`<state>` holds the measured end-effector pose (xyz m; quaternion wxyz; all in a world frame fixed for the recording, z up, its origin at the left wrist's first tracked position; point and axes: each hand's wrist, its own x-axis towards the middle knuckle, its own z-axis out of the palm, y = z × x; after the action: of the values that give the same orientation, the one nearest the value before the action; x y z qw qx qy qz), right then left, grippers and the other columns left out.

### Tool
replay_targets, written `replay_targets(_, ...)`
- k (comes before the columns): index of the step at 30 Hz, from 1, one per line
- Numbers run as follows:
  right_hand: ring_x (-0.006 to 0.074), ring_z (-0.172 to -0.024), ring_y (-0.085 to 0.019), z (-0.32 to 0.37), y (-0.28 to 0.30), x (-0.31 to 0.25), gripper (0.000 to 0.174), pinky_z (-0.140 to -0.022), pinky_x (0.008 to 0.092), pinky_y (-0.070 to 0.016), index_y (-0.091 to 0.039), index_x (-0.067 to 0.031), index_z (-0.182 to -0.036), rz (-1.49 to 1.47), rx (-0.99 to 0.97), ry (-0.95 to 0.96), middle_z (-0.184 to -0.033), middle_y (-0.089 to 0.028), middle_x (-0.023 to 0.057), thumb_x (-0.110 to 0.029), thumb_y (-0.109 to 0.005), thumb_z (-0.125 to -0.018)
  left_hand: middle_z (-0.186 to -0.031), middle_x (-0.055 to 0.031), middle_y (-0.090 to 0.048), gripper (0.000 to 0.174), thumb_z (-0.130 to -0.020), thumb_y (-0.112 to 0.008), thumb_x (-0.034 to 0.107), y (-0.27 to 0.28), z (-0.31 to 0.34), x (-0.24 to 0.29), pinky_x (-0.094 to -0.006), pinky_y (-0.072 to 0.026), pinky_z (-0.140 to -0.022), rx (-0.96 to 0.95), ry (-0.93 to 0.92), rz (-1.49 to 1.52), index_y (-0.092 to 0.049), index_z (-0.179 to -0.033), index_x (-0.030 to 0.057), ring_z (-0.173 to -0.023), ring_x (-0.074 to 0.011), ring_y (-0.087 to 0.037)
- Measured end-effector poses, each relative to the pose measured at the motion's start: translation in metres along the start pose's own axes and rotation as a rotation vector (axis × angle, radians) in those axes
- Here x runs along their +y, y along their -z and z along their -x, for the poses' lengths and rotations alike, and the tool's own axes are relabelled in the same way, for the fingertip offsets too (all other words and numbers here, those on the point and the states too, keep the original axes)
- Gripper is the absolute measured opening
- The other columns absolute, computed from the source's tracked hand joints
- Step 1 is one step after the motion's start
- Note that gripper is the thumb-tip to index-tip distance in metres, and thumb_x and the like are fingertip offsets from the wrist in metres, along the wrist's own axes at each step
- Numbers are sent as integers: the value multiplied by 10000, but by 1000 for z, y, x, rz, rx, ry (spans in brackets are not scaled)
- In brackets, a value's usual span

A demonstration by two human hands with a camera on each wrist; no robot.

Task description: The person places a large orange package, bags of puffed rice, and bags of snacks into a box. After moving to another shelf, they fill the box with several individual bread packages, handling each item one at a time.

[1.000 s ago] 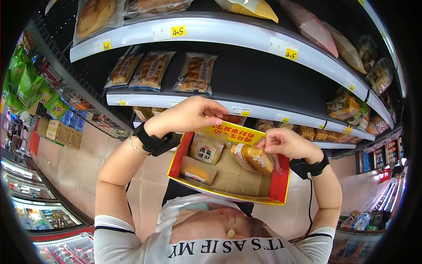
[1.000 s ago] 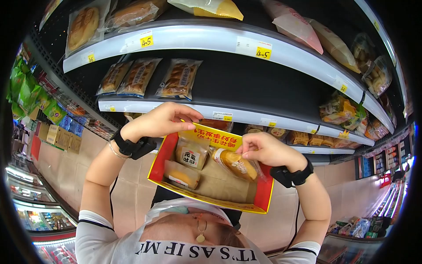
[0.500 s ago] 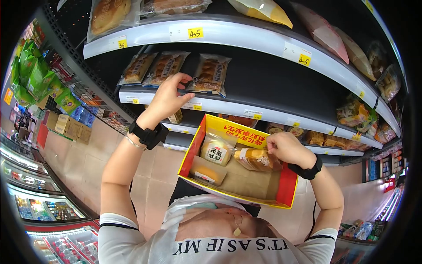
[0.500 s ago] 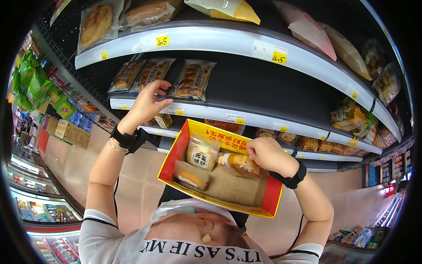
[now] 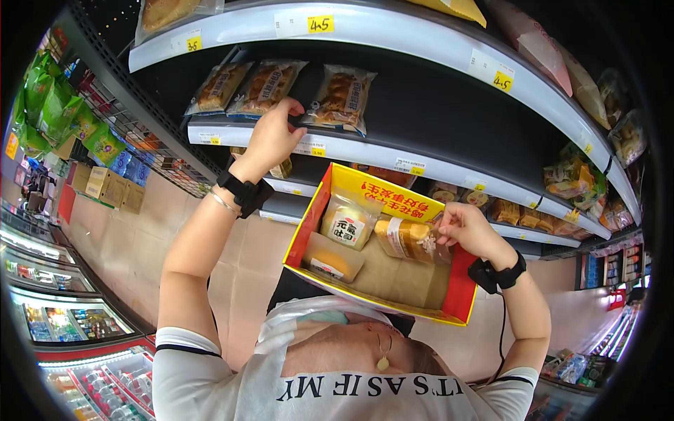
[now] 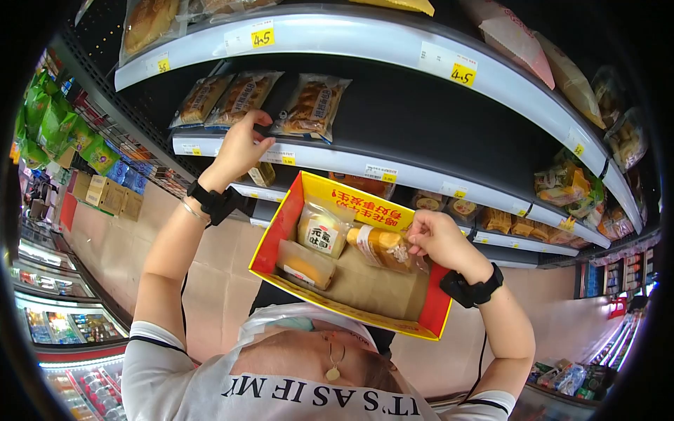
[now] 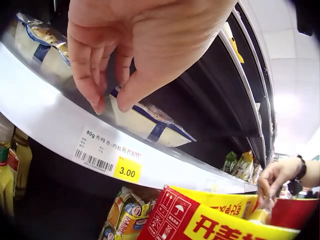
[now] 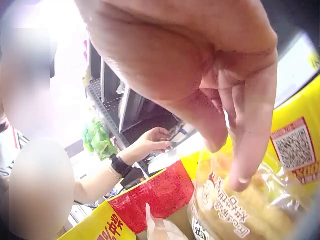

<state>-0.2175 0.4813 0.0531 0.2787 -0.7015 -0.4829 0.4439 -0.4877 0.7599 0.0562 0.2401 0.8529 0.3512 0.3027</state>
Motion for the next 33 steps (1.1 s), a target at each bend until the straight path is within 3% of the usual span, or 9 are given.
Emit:
replay_targets(2,114,-704,-650,-7,4,13,113,-568,200,-518,-497,-30,-784,-147,-42,-114,-751,-598,43,-4,-550,-880,-987,-137,-619,311,-744,-675,35,-3,-3,-4,-318,-503,-665,-4,-13,-47,-543,-1023,-2,-716,-226,-647)
replay_targets(10,135,-737,-659,-23,-7,23,108,-597,213,-539,-500,-27,-785,-275,-83,-192,-762,-599,59,13,-549,-873,-840,-137,-622,155,-726,-677,52,-11,-5,-7,-364,-485,-661,66,-26,-94,-609,-865,51,-715,-283,-611)
replay_targets(12,137,-777,-656,-25,-7,29,97,-632,220,-552,-496,-16,-802,-134,-148,-248,-905,-619,107,3,-542,-884,-813,-128,-630,151,-741,-675,55,-11,-4,-7,-347,-490,-644,71,-54,-121,-610,-877,37,-691,-259,-621)
replay_targets(16,162,-742,-657,-27,-14,29,94,-603,261,-544,-503,-16,-781,34,-105,-277,-853,-622,107,13,-548,-858,-796,-126,-622,146,-722,-681,54,-12,-6,-8,-361,-485,-647,74,-56,-90,-619,-853,57,-700,-278,-607)
replay_targets(18,254,-734,-655,-28,-18,29,48,-618,358,-524,-530,-17,-770,690,-39,-29,-795,-622,138,-10,-544,-816,-784,-121,-620,145,-722,-681,56,-14,-6,-7,-361,-484,-644,77,-59,-88,-620,-853,59,-698,-278,-607)
replay_targets(22,374,-795,-605,-19,-25,25,87,-695,438,-484,-580,-19,-841,1011,11,121,-817,-624,192,-77,-540,-791,-779,-116,-620,142,-718,-680,57,-13,-5,-1,-365,-482,-640,91,-86,-111,-623,-848,62,-703,-283,-607)
replay_targets(25,365,-802,-609,-17,-31,16,123,-700,434,-485,-573,-17,-884,1016,-62,176,-827,-629,188,-89,-563,-785,-803,-123,-631,161,-732,-692,61,-12,-5,-1,-338,-491,-623,103,-132,-156,-633,-881,49,-669,-251,-611)
replay_targets(26,362,-813,-609,-15,-32,10,170,-714,436,-481,-565,-18,-908,970,-108,175,-834,-632,185,-131,-600,-785,-785,-129,-618,109,-715,-673,42,-14,-5,-1,-377,-480,-648,111,-130,-109,-623,-812,56,-724,-309,-604)
replay_targets(33,357,-832,-607,-9,-23,-11,242,-736,432,-478,-574,-15,-926,917,-163,184,-842,-631,190,-204,-641,-792,-763,-142,-601,121,-727,-644,5,-14,-11,-1,-389,-465,-669,121,-114,44,-576,-821,36,-773,-351,-589)
